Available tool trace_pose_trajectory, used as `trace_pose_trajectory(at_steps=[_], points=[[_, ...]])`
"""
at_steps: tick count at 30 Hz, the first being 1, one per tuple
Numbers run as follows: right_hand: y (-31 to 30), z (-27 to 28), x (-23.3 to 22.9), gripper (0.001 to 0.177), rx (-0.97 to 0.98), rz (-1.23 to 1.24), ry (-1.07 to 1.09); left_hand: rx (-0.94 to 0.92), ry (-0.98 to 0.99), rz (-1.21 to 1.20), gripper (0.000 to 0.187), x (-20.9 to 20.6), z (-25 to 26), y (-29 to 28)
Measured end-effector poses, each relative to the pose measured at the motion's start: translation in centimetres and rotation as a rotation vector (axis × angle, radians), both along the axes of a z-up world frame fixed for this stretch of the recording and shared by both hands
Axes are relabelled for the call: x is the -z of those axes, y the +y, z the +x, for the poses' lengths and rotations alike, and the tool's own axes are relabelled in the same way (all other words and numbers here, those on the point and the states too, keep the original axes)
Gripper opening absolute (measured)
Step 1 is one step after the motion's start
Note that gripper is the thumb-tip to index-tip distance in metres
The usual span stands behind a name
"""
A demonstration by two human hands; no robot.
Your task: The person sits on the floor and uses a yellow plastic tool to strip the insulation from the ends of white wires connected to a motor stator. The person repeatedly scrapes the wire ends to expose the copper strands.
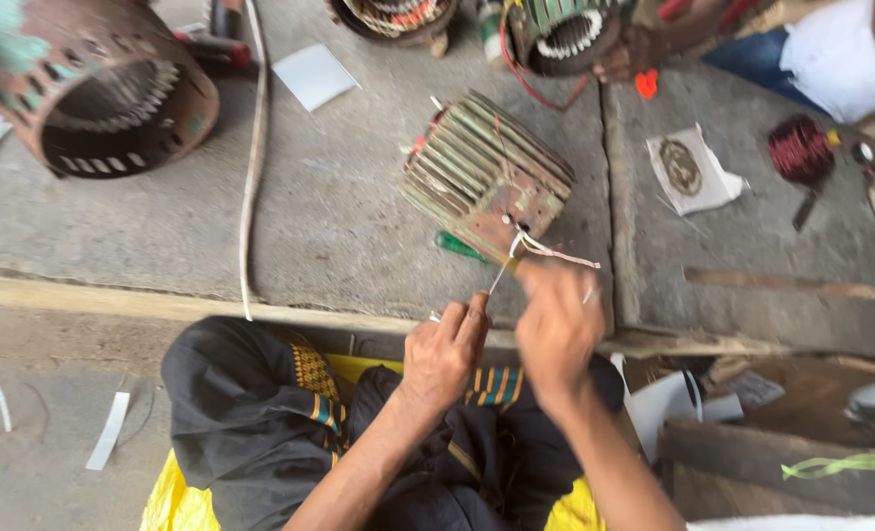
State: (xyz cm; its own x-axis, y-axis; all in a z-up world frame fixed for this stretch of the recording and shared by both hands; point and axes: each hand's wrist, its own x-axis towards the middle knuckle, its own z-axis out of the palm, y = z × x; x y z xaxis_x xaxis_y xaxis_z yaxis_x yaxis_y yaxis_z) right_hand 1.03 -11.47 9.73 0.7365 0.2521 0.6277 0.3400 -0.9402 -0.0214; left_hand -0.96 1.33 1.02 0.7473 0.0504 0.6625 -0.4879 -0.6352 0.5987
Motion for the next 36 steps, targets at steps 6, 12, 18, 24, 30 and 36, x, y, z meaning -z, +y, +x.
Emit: trace_pose_trajectory(at_steps=[6,12,18,24,30,36], points=[[2.9,-2.2,0.4,0.025,-0.121,0.013,-0.058,-0.012,-0.017,-0.042,0.034,0.1,0.6,0.6],[0.6,0.8,0.3,0.027,0.017,-0.023,-0.034,-0.010,-0.023,0.035,0.034,0.6,0.1,0.4],[0.6,-0.5,0.8,0.020,-0.072,-0.121,-0.096,-0.010,-0.047,0.059,0.034,0.9,0.6,0.6],[2.0,-1.8,1.7,0.023,-0.089,-0.090,-0.082,-0.041,-0.052,0.050,0.034,0.3,1.0,0.8],[-0.1,0.8,1.1,0.022,0.086,0.003,-0.048,-0.010,-0.027,0.049,0.035,0.3,-0.2,0.5],[0.4,-1.2,1.1,0.022,-0.098,0.009,-0.034,-0.035,-0.026,0.085,0.032,-0.1,0.4,0.7]])
